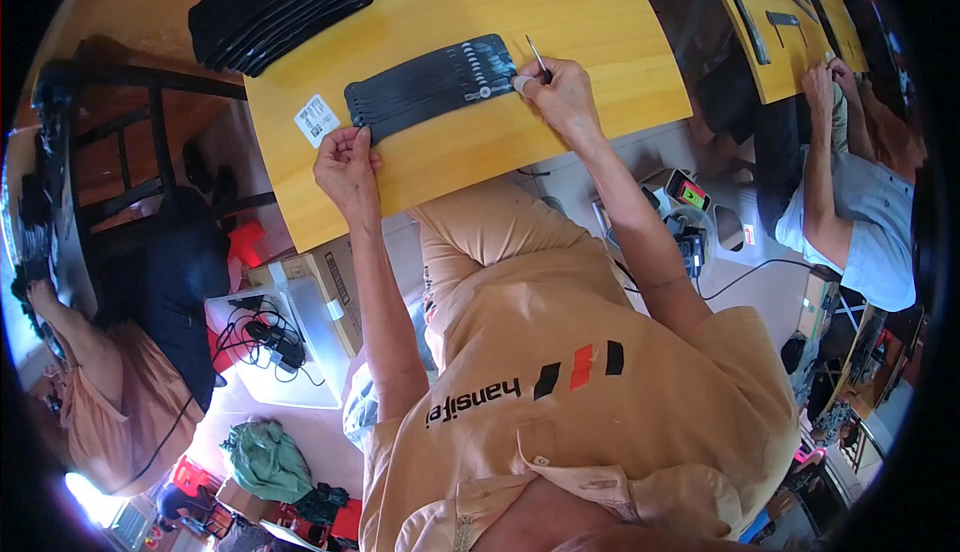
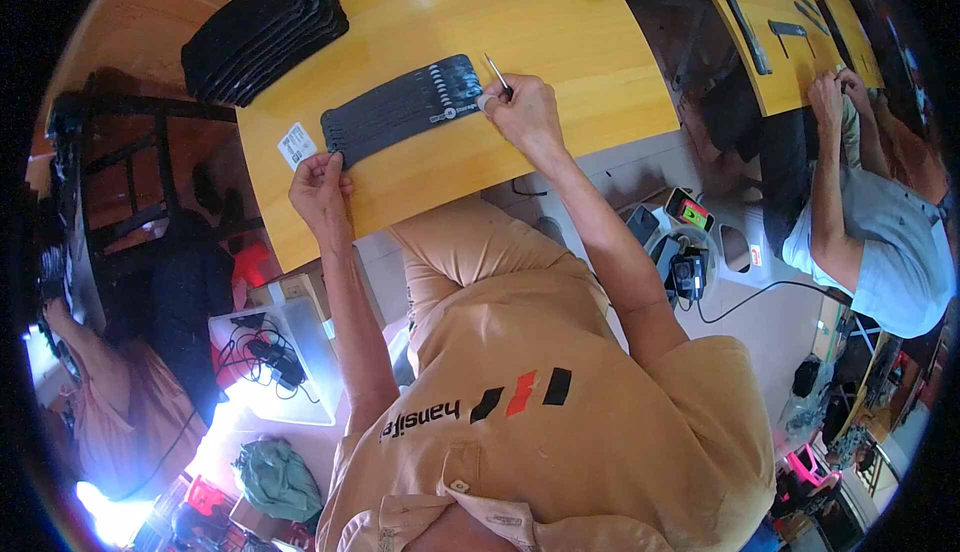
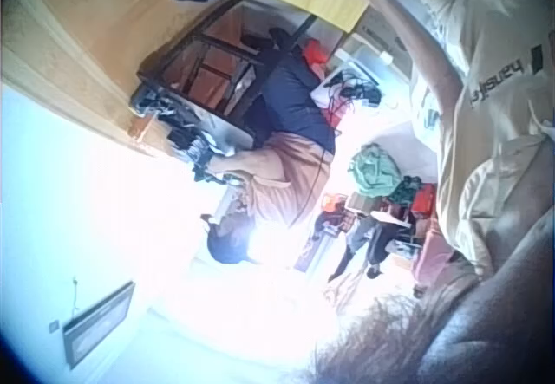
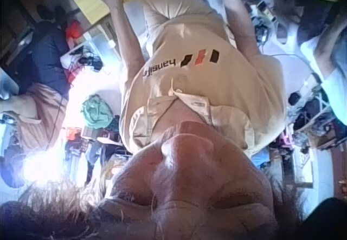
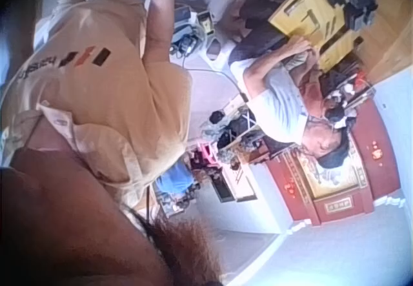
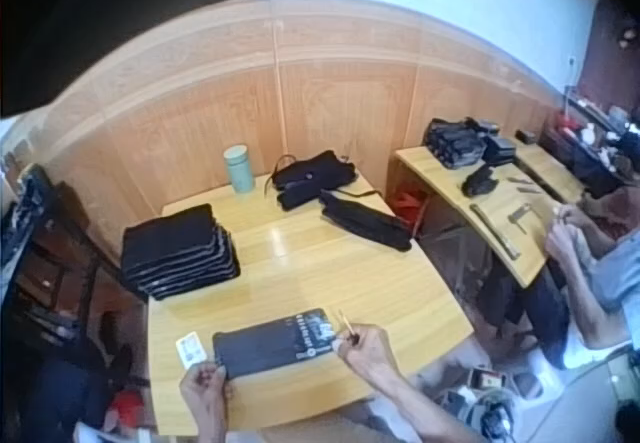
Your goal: The worker is attaching small white adhesive components onto black textile straps at a workbench.
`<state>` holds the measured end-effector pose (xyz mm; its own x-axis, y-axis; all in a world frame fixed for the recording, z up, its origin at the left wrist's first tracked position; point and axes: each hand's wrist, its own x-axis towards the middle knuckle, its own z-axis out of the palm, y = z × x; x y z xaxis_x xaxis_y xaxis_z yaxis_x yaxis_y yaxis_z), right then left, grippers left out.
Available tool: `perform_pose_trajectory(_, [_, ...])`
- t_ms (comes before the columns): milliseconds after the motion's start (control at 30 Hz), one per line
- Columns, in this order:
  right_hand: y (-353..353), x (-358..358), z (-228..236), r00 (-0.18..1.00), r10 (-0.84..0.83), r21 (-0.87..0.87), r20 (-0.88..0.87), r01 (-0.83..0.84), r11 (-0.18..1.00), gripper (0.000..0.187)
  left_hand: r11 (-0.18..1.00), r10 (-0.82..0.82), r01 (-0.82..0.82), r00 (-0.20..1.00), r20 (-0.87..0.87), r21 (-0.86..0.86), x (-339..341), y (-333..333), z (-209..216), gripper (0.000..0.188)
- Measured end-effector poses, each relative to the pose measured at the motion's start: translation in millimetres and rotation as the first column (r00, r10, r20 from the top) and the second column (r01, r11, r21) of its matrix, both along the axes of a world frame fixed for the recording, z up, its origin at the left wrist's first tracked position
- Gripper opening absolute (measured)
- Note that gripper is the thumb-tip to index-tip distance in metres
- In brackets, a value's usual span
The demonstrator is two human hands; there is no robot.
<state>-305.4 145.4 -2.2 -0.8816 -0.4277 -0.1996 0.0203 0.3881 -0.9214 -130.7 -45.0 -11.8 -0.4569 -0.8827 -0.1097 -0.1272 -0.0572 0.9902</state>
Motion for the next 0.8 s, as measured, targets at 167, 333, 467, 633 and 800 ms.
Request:
perform_pose_trajectory(167, [-0.4,-0.3,0.2,0.999,-0.005,0.028,-0.038,0.006,1.000,0.014,1.000,-0.002,0.002,1.000,-0.001,-0.006,-0.1,1.4,2.7,0.007])
perform_pose_trajectory(333, [-0.9,0.2,0.8,0.999,-0.009,0.048,-0.032,0.011,0.999,0.014,1.000,-0.007,0.008,0.999,0.042,-0.024,-1.5,3.8,6.5,0.006])
perform_pose_trajectory(467, [-1.2,0.7,1.4,0.999,-0.012,0.065,-0.047,0.015,0.998,0.014,0.999,-0.020,0.021,1.000,0.021,-0.025,-0.3,1.7,2.6,0.006])
perform_pose_trajectory(633, [-1.3,-0.4,-1.0,0.999,-0.010,0.067,-0.044,0.013,0.998,0.013,0.999,-0.020,0.020,1.000,0.020,-0.032,-0.8,1.8,1.6,0.007])
perform_pose_trajectory(800, [-1.7,-1.0,-1.8,0.999,-0.014,0.079,-0.034,0.016,0.997,0.013,0.999,-0.009,0.010,0.999,0.030,-0.033,-1.2,3.1,3.0,0.007])
